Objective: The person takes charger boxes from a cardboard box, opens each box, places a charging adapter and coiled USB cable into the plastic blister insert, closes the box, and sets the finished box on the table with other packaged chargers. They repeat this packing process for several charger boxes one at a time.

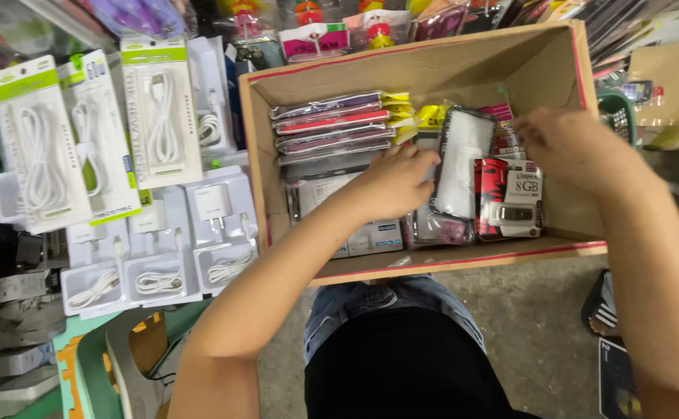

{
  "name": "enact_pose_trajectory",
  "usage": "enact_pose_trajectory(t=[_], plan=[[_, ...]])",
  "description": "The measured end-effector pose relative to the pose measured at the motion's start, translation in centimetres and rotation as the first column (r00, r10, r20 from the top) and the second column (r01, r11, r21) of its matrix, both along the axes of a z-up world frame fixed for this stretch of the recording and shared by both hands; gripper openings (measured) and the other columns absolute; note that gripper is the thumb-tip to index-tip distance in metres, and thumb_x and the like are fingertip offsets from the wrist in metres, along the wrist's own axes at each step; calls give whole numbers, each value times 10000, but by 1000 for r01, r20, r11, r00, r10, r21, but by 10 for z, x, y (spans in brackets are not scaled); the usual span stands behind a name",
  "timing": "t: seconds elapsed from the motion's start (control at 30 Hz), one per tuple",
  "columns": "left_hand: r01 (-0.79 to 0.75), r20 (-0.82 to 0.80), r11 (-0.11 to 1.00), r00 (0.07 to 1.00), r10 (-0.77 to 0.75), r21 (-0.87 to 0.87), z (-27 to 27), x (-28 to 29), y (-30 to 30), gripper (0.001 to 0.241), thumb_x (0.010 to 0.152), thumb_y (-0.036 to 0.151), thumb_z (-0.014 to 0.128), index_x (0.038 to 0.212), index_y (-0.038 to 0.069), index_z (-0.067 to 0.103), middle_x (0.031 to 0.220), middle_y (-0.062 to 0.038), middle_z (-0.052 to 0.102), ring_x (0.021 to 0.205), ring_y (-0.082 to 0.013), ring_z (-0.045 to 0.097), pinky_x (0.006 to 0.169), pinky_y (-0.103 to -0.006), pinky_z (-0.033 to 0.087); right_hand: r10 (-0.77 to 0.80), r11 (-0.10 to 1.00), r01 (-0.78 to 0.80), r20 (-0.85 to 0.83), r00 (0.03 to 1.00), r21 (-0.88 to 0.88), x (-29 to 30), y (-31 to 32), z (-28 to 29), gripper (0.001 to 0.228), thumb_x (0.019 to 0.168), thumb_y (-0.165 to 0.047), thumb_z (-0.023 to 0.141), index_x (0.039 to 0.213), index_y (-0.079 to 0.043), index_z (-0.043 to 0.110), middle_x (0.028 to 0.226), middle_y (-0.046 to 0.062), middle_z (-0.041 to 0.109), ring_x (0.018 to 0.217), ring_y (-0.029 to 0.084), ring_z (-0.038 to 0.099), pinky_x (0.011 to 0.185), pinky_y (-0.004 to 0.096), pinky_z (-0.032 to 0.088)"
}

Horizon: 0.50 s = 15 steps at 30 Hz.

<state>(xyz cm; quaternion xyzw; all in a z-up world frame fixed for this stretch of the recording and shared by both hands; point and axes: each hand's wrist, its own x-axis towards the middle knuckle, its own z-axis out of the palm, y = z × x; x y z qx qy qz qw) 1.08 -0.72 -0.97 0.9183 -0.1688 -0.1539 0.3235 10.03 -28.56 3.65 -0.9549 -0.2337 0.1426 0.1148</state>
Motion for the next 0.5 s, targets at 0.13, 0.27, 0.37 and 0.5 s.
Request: enact_pose_trajectory(t=[0.13, 0.27, 0.37, 0.5], plan=[[64, -72, 996, 996, -59, 58, -35, 42, 10, 433, 929, 197, 584, 1353, 113, 591, 1383, -166, 578, 1340, -368, 503, 1122, -510, 410, 180, 983, -178, -67, 981, 36, -5, 6, -34, 451, 868, -103, 603, 1317, -96, 646, 1219, 208, 708, 1047, 419, 671, 931, 497, 525], [-170, 134, 949, 981, 138, 265, -25, 44, 49, 507, 790, 58, 662, 1293, 62, 601, 1370, -182, 543, 1304, -382, 477, 1072, -552, 399, 375, 926, -367, -103, 921, 91, -14, 11, -49, 619, 808, -193, 675, 1387, -19, 540, 1308, 242, 609, 1181, 437, 586, 983, 499, 471], [-188, 116, 905, 981, 155, 381, -8, 31, 62, 617, 703, 78, 762, 1289, 40, 573, 1339, -196, 520, 1291, -383, 453, 1057, -553, 381, 353, 934, -357, -170, 920, 7, -21, 25, -38, 638, 838, -294, 699, 1399, -47, 522, 1301, 203, 612, 1209, 405, 577, 993, 484, 473], [-90, 13, 937, 996, 91, 339, -16, 15, 47, 733, 683, 223, 887, 1306, 24, 556, 1318, -191, 534, 1285, -373, 465, 1063, -512, 405, 348, 871, -404, -231, 909, -279, -15, 25, -30, 596, 795, -352, 759, 1323, -146, 576, 1341, 120, 597, 1261, 301, 587, 1032, 414, 504]])
